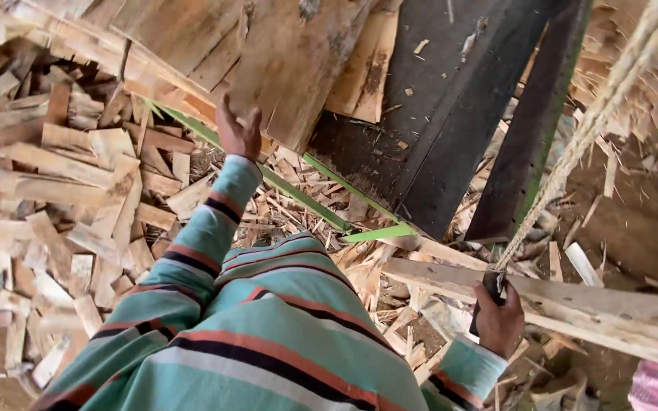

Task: Handling and sorting thin wood veneers using a mechanical slicing machine in a workshop.

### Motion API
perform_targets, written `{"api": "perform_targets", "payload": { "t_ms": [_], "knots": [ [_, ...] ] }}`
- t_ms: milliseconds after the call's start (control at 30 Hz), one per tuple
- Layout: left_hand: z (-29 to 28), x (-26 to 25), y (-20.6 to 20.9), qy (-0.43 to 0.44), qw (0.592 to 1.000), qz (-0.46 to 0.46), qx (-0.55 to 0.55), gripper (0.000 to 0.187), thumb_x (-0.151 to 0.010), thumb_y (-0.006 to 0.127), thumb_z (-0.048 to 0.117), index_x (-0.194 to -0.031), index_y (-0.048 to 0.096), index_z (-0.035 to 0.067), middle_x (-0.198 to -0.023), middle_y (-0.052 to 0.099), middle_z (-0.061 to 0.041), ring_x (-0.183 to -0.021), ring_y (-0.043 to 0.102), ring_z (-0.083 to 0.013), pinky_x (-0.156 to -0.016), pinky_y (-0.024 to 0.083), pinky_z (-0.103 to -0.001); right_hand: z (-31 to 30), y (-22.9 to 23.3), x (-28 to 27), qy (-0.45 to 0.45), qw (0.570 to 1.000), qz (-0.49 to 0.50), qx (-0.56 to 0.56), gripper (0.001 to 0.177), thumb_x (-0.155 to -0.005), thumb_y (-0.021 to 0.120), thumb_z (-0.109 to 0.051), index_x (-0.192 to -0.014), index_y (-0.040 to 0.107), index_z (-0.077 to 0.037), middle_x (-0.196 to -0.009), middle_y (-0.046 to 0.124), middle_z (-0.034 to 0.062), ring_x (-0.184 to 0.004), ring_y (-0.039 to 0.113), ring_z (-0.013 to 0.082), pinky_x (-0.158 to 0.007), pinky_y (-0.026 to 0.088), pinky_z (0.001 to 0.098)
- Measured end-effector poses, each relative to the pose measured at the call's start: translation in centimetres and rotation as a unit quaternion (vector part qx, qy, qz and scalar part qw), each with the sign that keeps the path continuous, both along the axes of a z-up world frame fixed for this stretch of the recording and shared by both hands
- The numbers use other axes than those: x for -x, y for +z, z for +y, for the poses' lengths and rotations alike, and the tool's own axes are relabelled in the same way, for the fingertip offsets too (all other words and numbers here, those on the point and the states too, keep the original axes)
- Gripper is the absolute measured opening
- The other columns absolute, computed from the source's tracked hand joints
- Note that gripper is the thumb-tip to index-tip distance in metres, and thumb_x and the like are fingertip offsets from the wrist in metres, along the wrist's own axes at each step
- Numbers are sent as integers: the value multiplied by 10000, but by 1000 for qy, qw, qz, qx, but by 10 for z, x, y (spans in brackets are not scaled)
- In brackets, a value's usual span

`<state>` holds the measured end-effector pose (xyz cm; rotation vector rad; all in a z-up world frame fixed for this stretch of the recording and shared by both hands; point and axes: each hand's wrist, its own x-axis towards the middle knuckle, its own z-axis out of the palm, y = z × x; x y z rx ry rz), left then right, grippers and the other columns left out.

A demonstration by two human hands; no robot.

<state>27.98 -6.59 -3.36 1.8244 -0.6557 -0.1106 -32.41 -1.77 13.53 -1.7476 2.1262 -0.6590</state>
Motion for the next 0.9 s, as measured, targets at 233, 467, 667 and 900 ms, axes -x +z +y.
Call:
{"api": "perform_targets", "payload": {
  "t_ms": [233,467,667,900],
  "knots": [
    [-2,-8,-2,4,988,142,64,830,-831,794,315,-1504,444,-21,-1518,429,-264,-1306,571,-367,-1120,484,-420,2,-3,-2,-72,989,125,-8,756,-800,833,-549,-1358,688,-61,-1034,744,244,-978,689,451,-877,512,541],
    [12,-1,38,-45,994,89,-40,863,-864,831,310,-1522,399,-43,-1451,473,-294,-1214,583,-379,-1019,517,-439,1,-3,-2,-50,991,125,-24,653,-837,793,-556,-1289,729,-88,-1105,741,227,-1002,692,441,-894,523,533],
    [-9,10,51,-178,968,177,12,495,-952,737,253,-1370,615,18,-1270,700,-155,-958,743,-244,-760,641,-383,3,-3,-3,-48,993,104,-28,618,-881,777,-536,-1314,730,-98,-1091,740,230,-997,693,441,-912,526,533],
    [-97,53,-26,-258,875,406,57,318,-1014,713,191,-1245,718,-28,-979,757,-199,-771,640,-232,-596,551,-349,3,-17,8,-5,996,86,25,584,-877,790,-465,-1311,716,-81,-1074,747,230,-976,695,446,-870,518,532]
  ]
}}
